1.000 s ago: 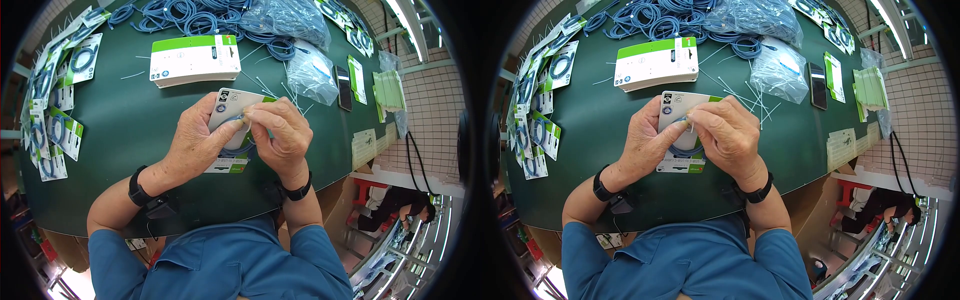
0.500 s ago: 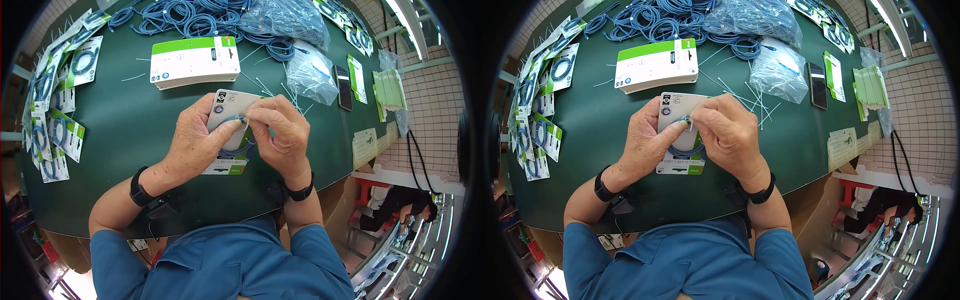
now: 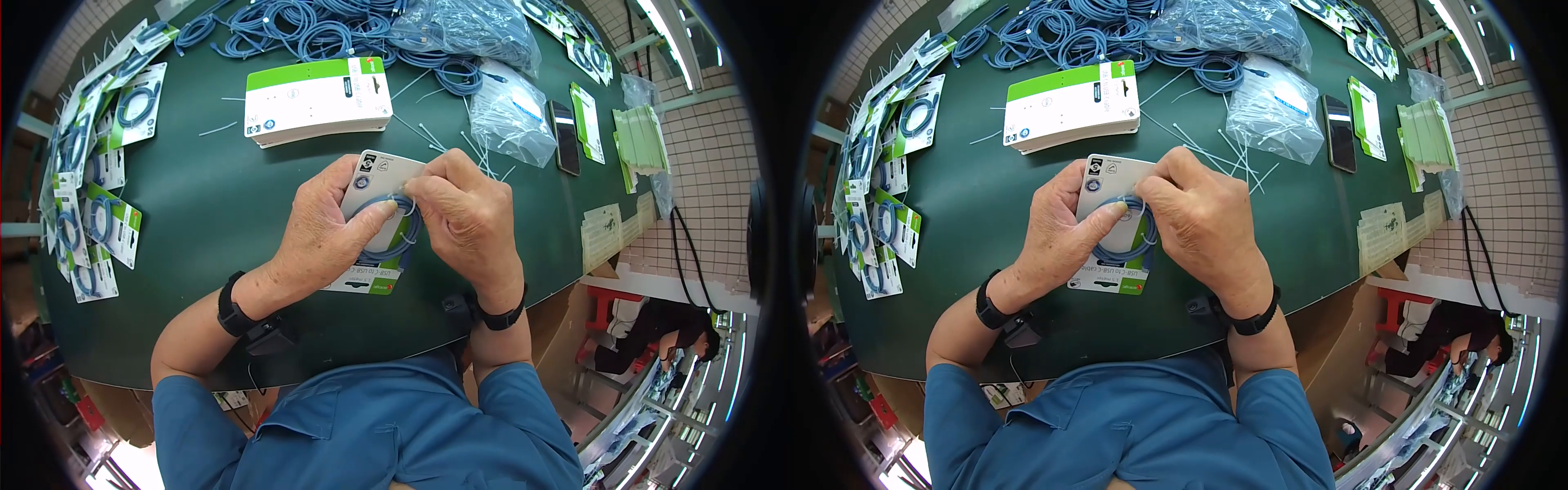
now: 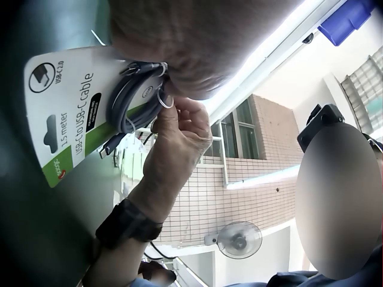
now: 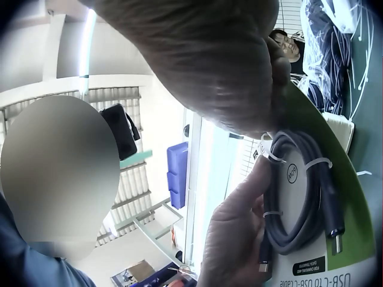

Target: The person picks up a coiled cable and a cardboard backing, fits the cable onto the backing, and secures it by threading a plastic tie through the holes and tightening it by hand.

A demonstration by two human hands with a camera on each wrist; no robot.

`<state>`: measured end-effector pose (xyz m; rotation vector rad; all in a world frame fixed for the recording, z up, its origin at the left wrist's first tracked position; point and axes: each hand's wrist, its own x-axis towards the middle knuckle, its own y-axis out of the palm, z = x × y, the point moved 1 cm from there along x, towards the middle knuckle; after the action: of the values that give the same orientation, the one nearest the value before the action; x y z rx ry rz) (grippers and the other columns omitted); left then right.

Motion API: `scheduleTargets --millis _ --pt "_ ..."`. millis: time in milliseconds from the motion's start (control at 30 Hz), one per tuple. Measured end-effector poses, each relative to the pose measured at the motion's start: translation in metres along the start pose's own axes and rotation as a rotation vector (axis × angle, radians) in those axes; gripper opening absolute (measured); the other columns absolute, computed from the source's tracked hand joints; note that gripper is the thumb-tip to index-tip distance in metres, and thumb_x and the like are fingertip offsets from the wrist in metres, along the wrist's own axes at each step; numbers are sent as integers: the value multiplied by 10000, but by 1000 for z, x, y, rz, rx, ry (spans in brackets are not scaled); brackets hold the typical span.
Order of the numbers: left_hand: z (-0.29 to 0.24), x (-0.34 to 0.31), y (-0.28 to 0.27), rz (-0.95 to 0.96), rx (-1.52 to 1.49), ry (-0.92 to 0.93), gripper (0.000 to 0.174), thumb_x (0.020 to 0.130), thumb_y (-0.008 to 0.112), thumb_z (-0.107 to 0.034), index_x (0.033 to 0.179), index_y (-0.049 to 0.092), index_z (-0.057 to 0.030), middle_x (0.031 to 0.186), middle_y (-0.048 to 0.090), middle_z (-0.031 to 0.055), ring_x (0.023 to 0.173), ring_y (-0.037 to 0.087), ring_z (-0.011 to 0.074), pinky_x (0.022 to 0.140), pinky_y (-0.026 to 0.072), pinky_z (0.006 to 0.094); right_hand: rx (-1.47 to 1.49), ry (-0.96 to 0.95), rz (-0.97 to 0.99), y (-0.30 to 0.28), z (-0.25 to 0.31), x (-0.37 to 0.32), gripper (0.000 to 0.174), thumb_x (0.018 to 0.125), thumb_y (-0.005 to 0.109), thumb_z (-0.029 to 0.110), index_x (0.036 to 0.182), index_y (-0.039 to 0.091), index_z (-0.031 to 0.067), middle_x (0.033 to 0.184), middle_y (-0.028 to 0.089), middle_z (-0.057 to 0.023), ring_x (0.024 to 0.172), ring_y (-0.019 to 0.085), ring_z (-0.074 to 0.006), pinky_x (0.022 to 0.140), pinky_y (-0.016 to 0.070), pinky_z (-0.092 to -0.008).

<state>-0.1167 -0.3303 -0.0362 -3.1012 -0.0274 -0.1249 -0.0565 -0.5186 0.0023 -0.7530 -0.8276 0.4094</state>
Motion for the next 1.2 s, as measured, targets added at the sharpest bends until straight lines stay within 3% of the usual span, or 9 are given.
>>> scheduleTargets --millis 233,367,467,500,600,633,733,867,1200 --pt "10 5 -1 -3 -53 -6 294 928 730 -54 1207 658 7 1061 747 91 934 709 123 843 583 295 -26 -27 0 4 -8 -3 179 825 760 -67 952 760 60 877 671 -91 682 666 -212 587 526 -300" --pt "5 7 -4 0 -159 2 307 943 728 -46 1231 643 20 1093 748 90 961 713 125 866 588 296 128 73 -218 3 -13 -2 164 881 758 -46 1013 769 52 912 704 -65 726 675 -163 623 532 -281" --pt "-6 5 -4 3 -200 16 327 957 731 -45 1258 626 31 1115 745 94 982 716 132 882 592 299 434 381 -405 -1 -28 -7 125 957 752 40 1079 759 19 946 724 -35 799 674 -108 670 537 -269" --pt "-9 4 -4 11 -228 19 342 961 737 -45 1271 617 35 1121 742 98 992 715 136 890 592 301 435 386 -419 -2 -31 -7 125 957 752 40 1079 759 19 946 724 -35 799 674 -108 670 537 -269" --pt "-14 -1 0 49 -275 17 371 968 747 -45 1296 598 43 1132 735 105 1013 713 144 906 592 304 881 705 -160 -1 -41 -7 168 994 739 114 1105 740 -12 956 717 -15 841 667 -81 724 547 -247" --pt "-14 -4 0 68 -272 33 377 967 750 -42 1300 596 43 1139 732 108 1020 711 145 910 590 303 886 712 -181 2 -42 -9 168 994 739 114 1105 740 -12 956 717 -15 841 667 -81 724 547 -247" --pt "-14 -9 1 123 -255 63 389 965 757 -35 1309 591 44 1153 726 115 1032 706 146 918 586 300 1292 711 187 19 -41 -12 199 985 752 166 1078 736 -10 955 718 -32 839 670 -81 756 555 -231" --pt "-15 -14 2 139 -230 88 389 963 758 -27 1308 591 43 1165 721 117 1051 697 136 929 577 291 1478 638 173 22 -38 -14 189 969 768 173 1027 732 -4 952 717 -29 854 674 -81 785 559 -222" --pt "-16 -17 5 160 -106 112 381 968 761 -45 1301 600 45 1126 733 109 1009 706 131 899 581 281 1565 627 273 19 -39 -12 154 959 769 152 948 699 16 890 674 -3 795 629 -70 727 519 -220"
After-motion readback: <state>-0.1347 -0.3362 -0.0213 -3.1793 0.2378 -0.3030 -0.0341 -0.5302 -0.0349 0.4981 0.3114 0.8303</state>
